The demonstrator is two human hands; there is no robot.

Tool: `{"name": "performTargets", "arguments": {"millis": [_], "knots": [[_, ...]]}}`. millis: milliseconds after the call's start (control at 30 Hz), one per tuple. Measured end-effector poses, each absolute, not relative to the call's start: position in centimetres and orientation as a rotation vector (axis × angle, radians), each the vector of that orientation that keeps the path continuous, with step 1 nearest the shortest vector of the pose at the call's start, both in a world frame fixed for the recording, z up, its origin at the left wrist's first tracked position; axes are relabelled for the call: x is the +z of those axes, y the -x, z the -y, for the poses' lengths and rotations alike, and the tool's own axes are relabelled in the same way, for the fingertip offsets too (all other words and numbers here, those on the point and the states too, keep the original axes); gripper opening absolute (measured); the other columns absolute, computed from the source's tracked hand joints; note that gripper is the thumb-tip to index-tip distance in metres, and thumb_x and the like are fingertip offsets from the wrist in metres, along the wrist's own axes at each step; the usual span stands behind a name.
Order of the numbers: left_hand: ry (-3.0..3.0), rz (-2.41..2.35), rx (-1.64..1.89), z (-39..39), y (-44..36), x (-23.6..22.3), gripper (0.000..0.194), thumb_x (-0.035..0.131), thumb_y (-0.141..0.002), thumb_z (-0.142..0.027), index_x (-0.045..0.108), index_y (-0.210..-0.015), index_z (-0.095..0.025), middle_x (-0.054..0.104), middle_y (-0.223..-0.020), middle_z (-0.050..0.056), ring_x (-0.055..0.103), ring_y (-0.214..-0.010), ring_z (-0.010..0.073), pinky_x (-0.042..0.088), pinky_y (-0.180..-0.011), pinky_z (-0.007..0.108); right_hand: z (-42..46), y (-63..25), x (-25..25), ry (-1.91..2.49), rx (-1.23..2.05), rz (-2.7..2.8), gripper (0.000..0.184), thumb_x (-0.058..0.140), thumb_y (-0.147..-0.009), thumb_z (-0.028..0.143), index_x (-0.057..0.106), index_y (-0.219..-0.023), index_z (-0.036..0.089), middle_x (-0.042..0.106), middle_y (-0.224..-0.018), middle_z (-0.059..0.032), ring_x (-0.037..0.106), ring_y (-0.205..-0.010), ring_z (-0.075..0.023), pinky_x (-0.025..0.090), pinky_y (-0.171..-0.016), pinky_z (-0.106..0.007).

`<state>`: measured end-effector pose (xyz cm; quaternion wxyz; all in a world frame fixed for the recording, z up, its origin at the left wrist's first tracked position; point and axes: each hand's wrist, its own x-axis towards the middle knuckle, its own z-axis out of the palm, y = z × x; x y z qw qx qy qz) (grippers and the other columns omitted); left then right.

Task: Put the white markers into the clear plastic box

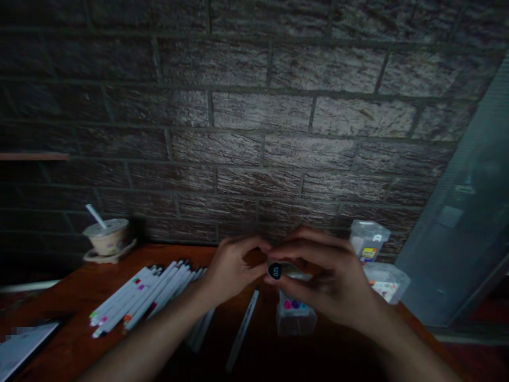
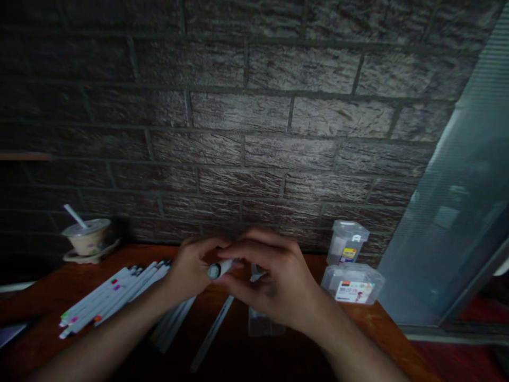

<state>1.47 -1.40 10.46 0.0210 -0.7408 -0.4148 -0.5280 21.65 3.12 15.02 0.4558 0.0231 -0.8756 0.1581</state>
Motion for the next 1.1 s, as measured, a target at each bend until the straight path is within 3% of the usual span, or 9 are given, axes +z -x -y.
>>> {"name": "performTargets", "arguments": {"millis": [233, 367, 500, 600, 833, 1100], "knots": [[2.141, 1.291, -1.714, 1.1, -2.5, 8.9, 0.012, 0.069, -0.078, -0.013, 0.062, -0.071, -0.02, 0.069, -0.067, -0.002, 0.064, -0.06, 0.0151, 0.047, -0.056, 0.023, -3.6, -21.1, 13.7, -0.131, 0.301, 2.171, 0.022, 0.077, -0.09, 0.012, 0.075, -0.111, 0.019, 0.075, -0.095, -0.0067, 0.071, -0.081, -0.0177, 0.056, -0.066, -0.027], [2.057, 1.268, -1.736, 1.2, -3.1, 8.3, 0.016, 0.068, -0.081, -0.014, 0.057, -0.07, -0.02, 0.069, -0.07, 0.0, 0.066, -0.066, 0.0167, 0.049, -0.059, 0.025, -3.4, -21.4, 13.6, -0.107, 0.286, 2.135, 0.02, 0.076, -0.093, 0.014, 0.074, -0.112, 0.019, 0.077, -0.091, -0.0055, 0.071, -0.076, -0.0177, 0.057, -0.064, -0.027], [2.028, 1.177, -1.736, 1.3, -3.2, 8.4, 0.013, 0.074, -0.084, -0.019, 0.062, -0.079, -0.02, 0.072, -0.076, 0.002, 0.069, -0.071, 0.0184, 0.054, -0.064, 0.027, -3.3, -22.1, 14.0, -0.147, 0.343, 2.132, 0.025, 0.076, -0.093, 0.014, 0.074, -0.116, 0.023, 0.081, -0.096, -0.0045, 0.075, -0.085, -0.0196, 0.06, -0.072, -0.03], [2.06, 0.993, -1.734, 1.3, -3.1, 8.5, 0.007, 0.069, -0.092, -0.02, 0.068, -0.086, -0.019, 0.076, -0.08, 0.005, 0.072, -0.073, 0.0179, 0.057, -0.066, 0.027, -3.2, -22.5, 14.6, -0.162, 0.342, 2.153, 0.028, 0.076, -0.092, 0.014, 0.074, -0.118, 0.024, 0.081, -0.095, -0.0041, 0.076, -0.086, -0.0203, 0.06, -0.074, -0.031], [2.077, 0.877, -1.744, 1.6, -3.1, 8.6, 0.022, 0.068, -0.098, -0.035, 0.07, -0.086, -0.017, 0.077, -0.08, 0.007, 0.074, -0.074, 0.0194, 0.06, -0.067, 0.028, -2.4, -23.0, 15.1, -0.171, 0.326, 2.209, 0.028, 0.08, -0.089, 0.013, 0.075, -0.116, 0.021, 0.08, -0.098, -0.0058, 0.075, -0.086, -0.0203, 0.061, -0.075, -0.033], [2.079, 0.817, -1.739, 1.8, -3.1, 8.7, 0.023, 0.065, -0.101, -0.039, 0.07, -0.092, -0.019, 0.078, -0.086, 0.008, 0.075, -0.079, 0.0208, 0.062, -0.072, 0.032, -1.2, -23.4, 15.7, -0.131, 0.255, 2.218, 0.022, 0.079, -0.091, 0.02, 0.078, -0.111, 0.027, 0.08, -0.097, -0.0033, 0.076, -0.086, -0.0197, 0.064, -0.074, -0.03]]}}
